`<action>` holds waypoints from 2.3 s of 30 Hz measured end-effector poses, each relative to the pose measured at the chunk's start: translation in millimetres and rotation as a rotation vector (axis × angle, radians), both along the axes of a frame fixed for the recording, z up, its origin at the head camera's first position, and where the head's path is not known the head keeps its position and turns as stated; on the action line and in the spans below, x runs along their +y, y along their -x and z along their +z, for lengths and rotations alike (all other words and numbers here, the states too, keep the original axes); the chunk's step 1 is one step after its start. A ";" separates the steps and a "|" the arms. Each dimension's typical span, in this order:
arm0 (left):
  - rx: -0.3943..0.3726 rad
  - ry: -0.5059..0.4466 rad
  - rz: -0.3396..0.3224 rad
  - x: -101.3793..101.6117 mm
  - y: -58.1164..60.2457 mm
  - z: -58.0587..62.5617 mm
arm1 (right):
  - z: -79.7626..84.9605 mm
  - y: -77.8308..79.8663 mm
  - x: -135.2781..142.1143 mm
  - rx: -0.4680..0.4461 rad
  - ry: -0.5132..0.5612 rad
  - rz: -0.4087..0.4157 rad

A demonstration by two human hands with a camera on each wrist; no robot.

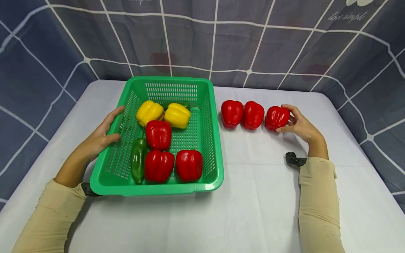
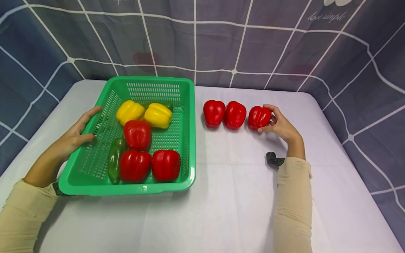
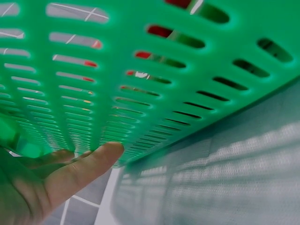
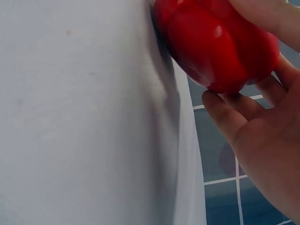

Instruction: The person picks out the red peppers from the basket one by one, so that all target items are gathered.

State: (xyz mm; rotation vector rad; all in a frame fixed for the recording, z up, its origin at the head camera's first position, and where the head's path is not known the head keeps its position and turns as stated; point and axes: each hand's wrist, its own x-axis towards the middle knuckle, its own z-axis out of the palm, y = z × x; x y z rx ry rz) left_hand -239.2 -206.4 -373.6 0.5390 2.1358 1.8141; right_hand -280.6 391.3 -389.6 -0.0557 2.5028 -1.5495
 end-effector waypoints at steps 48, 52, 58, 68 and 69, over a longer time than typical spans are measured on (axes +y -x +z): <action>0.014 0.033 0.027 3.8 -0.5 5.6 | 45.6 -7.8 -28.8 0.020 -0.170 0.051; 0.026 0.071 0.045 4.6 -1.1 6.2 | 52.6 -11.1 -44.2 0.049 -0.213 0.075; 0.023 0.078 0.051 4.7 -1.5 5.8 | 61.3 -16.9 -78.2 0.105 -0.280 0.150; 0.033 0.086 0.049 4.9 -1.3 7.3 | 63.3 -31.8 -136.3 0.291 -0.303 0.349; 0.034 0.087 0.049 4.9 -1.2 7.7 | 63.2 -33.8 -140.9 0.308 -0.299 0.367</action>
